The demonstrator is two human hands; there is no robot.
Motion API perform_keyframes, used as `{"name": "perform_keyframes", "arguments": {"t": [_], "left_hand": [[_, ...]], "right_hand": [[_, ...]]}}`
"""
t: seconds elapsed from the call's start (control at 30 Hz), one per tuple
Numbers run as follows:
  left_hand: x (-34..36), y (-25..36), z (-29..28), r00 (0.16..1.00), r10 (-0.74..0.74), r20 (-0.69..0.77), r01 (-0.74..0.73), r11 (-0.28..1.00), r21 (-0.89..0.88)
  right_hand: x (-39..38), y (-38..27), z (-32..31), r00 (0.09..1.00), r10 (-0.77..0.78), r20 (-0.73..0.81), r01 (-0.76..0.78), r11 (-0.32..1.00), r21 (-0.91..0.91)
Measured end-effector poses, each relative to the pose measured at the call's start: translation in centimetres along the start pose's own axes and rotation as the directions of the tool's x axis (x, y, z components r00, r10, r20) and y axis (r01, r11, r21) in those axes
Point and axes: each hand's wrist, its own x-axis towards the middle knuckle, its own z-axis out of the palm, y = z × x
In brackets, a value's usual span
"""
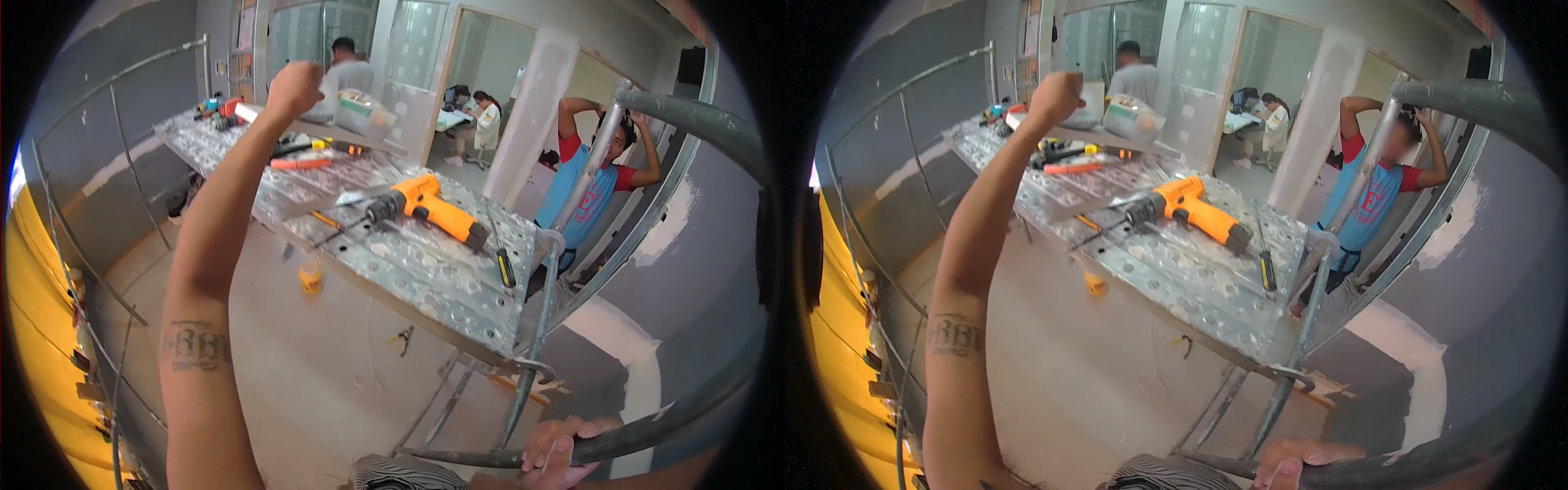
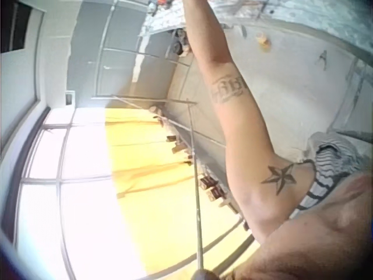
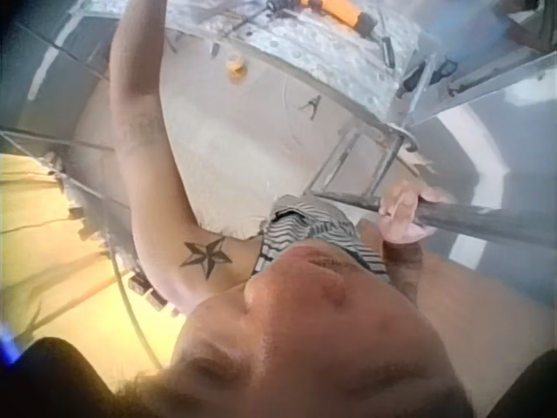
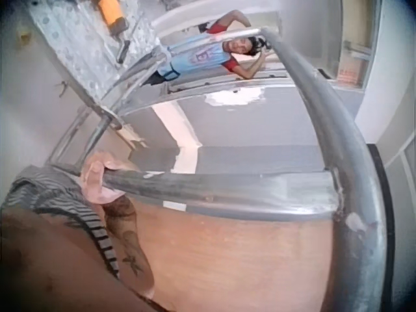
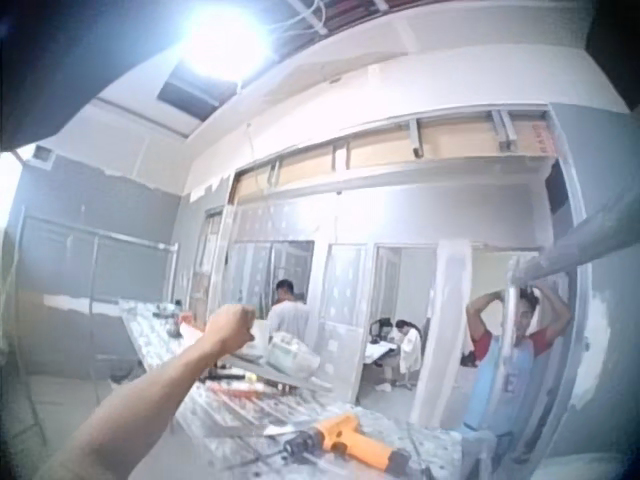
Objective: The person measures a drywall corner using a metal ruler, drills holes into the wall using an electric drill, and moves the scaffolding to measure another section of the wall.
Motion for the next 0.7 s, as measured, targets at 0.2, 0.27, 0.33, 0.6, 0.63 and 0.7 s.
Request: {"name": "perform_keyframes", "arguments": {"t": [0.2,0.27,0.33,0.6,0.63,0.7], "left_hand": [[-1.9,4.7,-0.5,0.998,0.056,-0.008,-0.056,0.998,-0.019],[-2.3,8.7,-1.0,0.977,0.202,-0.065,-0.206,0.976,-0.066],[-3.2,11.7,-1.5,0.993,0.116,-0.018,-0.117,0.992,-0.049],[-6.5,20.4,-4.7,0.986,0.084,-0.143,-0.131,0.925,-0.356],[-6.2,22.2,-5.2,0.996,0.085,-0.029,-0.088,0.985,-0.15],[-5.7,24.8,-5.5,1.0,0.013,0.011,-0.013,1.0,-0.01]], "right_hand": [[1.1,1.5,1.0,0.997,-0.066,-0.028,0.068,0.995,0.077],[1.1,1.8,0.1,0.994,-0.085,0.071,0.084,0.996,0.017],[1.4,2.4,-1.2,0.978,-0.095,0.188,0.096,0.995,0.005],[10.7,12.0,-7.0,0.979,0.016,0.201,-0.024,0.999,0.035],[13.8,14.0,-8.2,0.978,0.005,0.207,-0.013,0.999,0.035],[17.8,16.4,-8.8,0.974,-0.041,0.222,0.127,0.914,-0.385]]}}
